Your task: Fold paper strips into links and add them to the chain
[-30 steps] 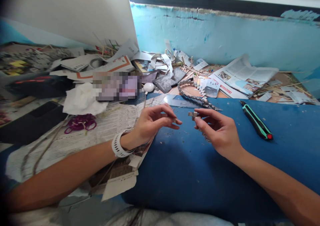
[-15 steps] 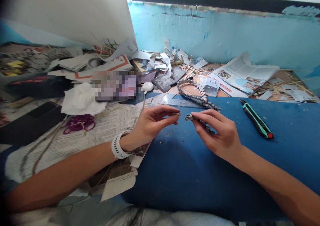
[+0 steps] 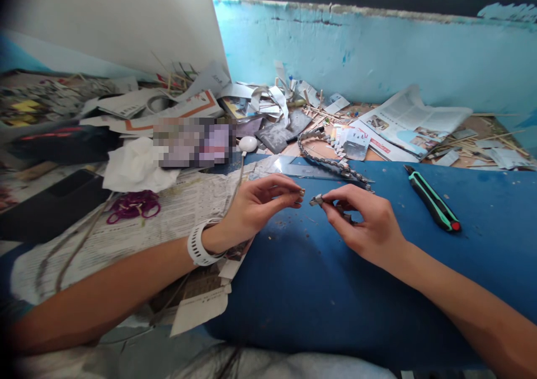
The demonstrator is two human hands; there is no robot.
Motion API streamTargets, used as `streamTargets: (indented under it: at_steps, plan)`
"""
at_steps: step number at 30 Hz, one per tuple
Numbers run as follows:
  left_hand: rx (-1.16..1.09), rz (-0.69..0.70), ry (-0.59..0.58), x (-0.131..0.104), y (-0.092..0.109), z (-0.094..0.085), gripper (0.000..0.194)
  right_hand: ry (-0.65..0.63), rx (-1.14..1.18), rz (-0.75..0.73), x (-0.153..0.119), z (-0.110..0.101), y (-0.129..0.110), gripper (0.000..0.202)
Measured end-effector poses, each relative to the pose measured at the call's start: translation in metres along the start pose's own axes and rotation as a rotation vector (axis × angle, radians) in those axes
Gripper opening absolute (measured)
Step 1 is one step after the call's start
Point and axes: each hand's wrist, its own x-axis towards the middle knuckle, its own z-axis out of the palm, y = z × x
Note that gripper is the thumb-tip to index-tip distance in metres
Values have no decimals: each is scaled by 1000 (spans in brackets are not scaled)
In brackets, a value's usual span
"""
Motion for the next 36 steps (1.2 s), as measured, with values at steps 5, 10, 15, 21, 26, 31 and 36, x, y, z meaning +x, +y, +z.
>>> streamTargets:
  at_steps: [5,10,15,21,26,31,36]
  plan:
    - [11,41,-22,0,-4,-2,17,-53,37,86,0,0,1,10]
    - [20,27,-9,-1,-1,1,18,-29,54,128,-2,0,2,18]
    - [56,1,-11,-1,0,0,22,-18,74,139,-3,1,1,28]
    - [-29,-118,-8,-2,-3,-2,29,-38,115,57,-1,-3,0,33]
    - [-65,-106,-6,-1,0,0,28,2,102,-118,0,-4,2,38]
    - [-18,-63,-30,-4,-1,3,27,101,-46,-382,-1,-5,0,50]
    - [146,203,-119,-9,-1,4,17,93,-105,-492,-6,-8,-5,51]
